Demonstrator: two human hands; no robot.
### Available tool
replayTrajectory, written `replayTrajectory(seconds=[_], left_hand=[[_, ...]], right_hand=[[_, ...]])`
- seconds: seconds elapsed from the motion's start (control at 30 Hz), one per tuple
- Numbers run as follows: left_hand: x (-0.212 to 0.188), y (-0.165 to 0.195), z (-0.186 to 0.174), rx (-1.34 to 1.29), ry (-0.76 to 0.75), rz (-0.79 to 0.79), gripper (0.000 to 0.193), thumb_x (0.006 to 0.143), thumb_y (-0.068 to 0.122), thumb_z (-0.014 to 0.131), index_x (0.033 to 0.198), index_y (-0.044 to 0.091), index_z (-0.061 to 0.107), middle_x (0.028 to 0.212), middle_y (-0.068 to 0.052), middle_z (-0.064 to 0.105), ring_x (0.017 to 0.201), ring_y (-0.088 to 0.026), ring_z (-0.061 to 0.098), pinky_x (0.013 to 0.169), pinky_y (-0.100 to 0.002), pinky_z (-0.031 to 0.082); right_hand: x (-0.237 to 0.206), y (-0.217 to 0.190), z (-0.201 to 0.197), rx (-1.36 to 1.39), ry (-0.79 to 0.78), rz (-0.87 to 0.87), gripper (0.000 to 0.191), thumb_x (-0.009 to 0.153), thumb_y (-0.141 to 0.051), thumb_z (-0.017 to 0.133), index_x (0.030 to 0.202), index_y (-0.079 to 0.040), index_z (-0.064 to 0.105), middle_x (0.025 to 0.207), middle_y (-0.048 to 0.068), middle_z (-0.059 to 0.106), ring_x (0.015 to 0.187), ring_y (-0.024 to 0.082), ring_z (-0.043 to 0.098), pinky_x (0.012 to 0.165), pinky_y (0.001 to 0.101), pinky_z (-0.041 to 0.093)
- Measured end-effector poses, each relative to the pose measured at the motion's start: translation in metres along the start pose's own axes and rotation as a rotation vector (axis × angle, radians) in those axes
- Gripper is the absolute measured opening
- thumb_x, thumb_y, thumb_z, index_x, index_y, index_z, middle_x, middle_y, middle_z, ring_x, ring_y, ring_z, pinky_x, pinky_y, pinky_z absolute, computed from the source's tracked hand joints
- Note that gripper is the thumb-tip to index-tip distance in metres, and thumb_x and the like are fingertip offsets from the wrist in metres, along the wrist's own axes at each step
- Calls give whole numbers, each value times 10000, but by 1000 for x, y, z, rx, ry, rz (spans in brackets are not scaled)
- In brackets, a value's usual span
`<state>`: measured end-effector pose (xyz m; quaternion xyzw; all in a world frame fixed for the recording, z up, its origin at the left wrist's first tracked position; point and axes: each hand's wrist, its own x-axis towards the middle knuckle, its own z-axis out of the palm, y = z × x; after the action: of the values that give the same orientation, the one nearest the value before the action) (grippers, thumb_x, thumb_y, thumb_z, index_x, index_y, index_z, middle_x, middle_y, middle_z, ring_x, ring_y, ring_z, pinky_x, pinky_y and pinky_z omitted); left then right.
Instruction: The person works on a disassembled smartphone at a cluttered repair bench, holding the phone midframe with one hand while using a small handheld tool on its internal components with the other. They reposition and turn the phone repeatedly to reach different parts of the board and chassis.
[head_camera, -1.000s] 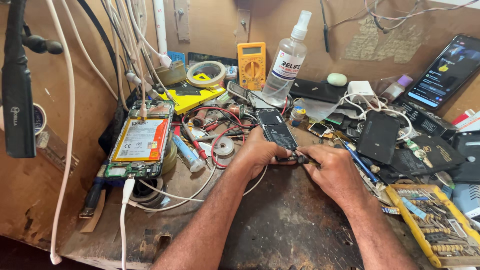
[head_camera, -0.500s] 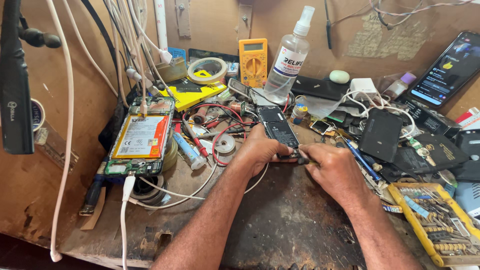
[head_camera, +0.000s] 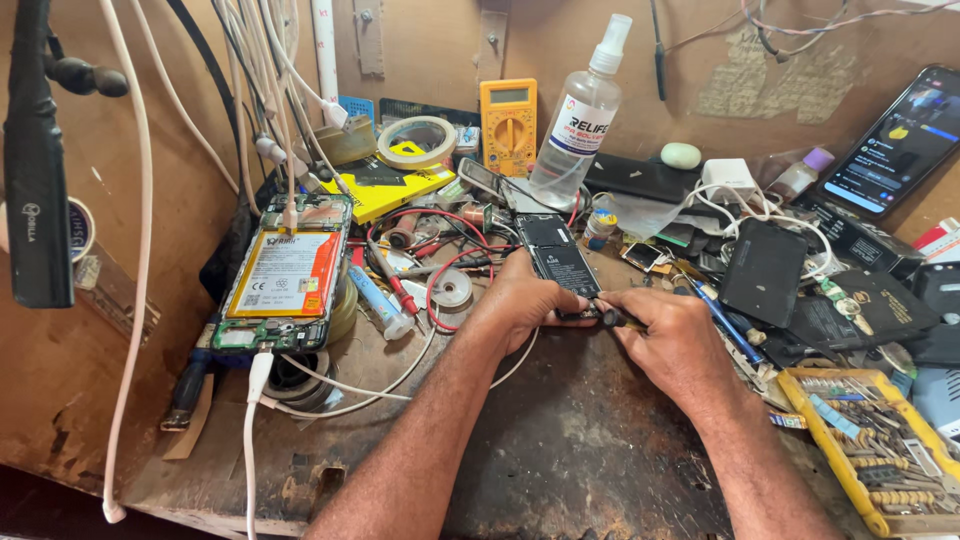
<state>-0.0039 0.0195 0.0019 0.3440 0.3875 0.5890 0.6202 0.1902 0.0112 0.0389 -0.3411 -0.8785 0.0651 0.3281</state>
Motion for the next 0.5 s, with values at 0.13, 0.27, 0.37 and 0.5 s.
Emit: replayTrajectory(seconds=[0.13, 0.27, 0.37, 0.5], left_hand=[[2, -4, -2, 56, 7, 31, 411, 682, -210, 710, 1039, -46, 591, 931, -152, 718, 789, -280, 744, 627, -400, 653], [7, -8, -6, 194, 58, 39, 408, 676, -154, 771, 1031, -16, 625, 913, -115, 726, 759, -237, 722, 562, -357, 557], [9, -10, -6, 188, 65, 33, 433, 676, -152, 771, 1044, 5, 606, 902, -104, 717, 756, -235, 716, 553, -358, 545], [9, -10, -6, 126, 31, 30, 430, 673, -156, 747, 1048, 0, 607, 898, -95, 717, 769, -239, 734, 577, -364, 598]], right_hand=[[-1, 1, 1, -59, -19, -26, 290, 764, -27, 762, 1053, -56, 764, 931, 147, 763, 832, 314, 748, 724, 395, 592], [-1, 1, 2, -137, -17, -110, 319, 733, -20, 764, 1050, -42, 742, 954, 141, 758, 851, 329, 733, 750, 412, 586], [-1, 1, 2, -169, -20, -142, 323, 722, -23, 769, 1043, -27, 734, 947, 143, 752, 850, 333, 730, 743, 417, 585], [-1, 0, 2, -193, -27, -156, 299, 732, -29, 771, 1028, -12, 728, 932, 146, 747, 843, 337, 730, 725, 420, 585]])
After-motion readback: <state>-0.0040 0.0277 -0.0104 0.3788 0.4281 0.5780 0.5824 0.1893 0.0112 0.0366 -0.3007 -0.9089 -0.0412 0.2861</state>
